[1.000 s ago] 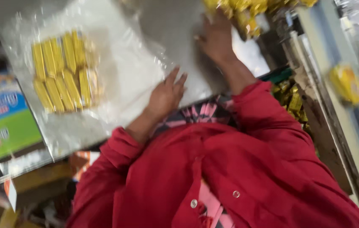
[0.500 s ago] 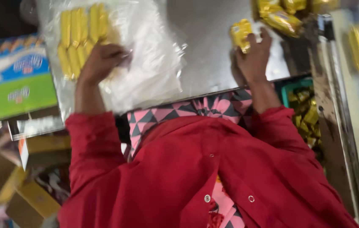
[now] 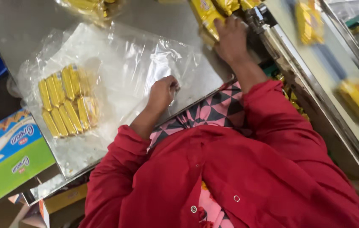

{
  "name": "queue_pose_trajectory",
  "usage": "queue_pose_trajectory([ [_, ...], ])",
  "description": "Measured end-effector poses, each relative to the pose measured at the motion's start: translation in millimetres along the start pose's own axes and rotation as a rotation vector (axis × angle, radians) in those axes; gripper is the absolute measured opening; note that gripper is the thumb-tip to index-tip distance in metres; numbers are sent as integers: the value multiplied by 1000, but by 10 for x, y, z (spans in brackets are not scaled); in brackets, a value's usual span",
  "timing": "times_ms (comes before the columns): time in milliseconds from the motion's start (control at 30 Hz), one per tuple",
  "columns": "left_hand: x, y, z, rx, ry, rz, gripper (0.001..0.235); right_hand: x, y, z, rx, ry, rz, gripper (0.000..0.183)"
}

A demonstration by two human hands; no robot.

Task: The person places yellow-wrapped snack bars into clear plastic bags on a metal table. They repeatedly pick up the bars, arrange them inside the bags, and move the filled bags to a conveyor belt on the right side of the frame.

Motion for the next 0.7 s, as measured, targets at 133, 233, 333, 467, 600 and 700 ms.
queue_pose_trajectory([
  [133, 73, 107, -105, 8, -13, 74, 25, 341, -312, 192, -103, 8, 4, 57],
  [233, 95, 206, -160, -308, -24, 77, 39, 576, -384, 311, -79, 223, -7, 61],
  [333, 261, 530, -87, -252, 116, -364, 19, 622, -187, 176, 71, 298, -198, 53],
  [467, 265, 495, -136, -372, 158, -406, 10, 753, -31, 58, -323, -43, -389, 72],
  [600, 225, 460, -143, -258, 105, -428, 3, 1045, -18, 845, -629, 99, -365, 67],
  [700, 175, 331, -120, -251, 74, -293, 12, 1393, 210, 1614, -453, 265, -291, 65],
])
Point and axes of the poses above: each hand's wrist, its own x-axis away from the middle knuckle, its own z-axis out of the back of the hand, y = z × x, the point moved 8 cm from there along -x, towards the middle knuckle, and after that the axes turned 6 degrees about z, right-handed, at the moved point
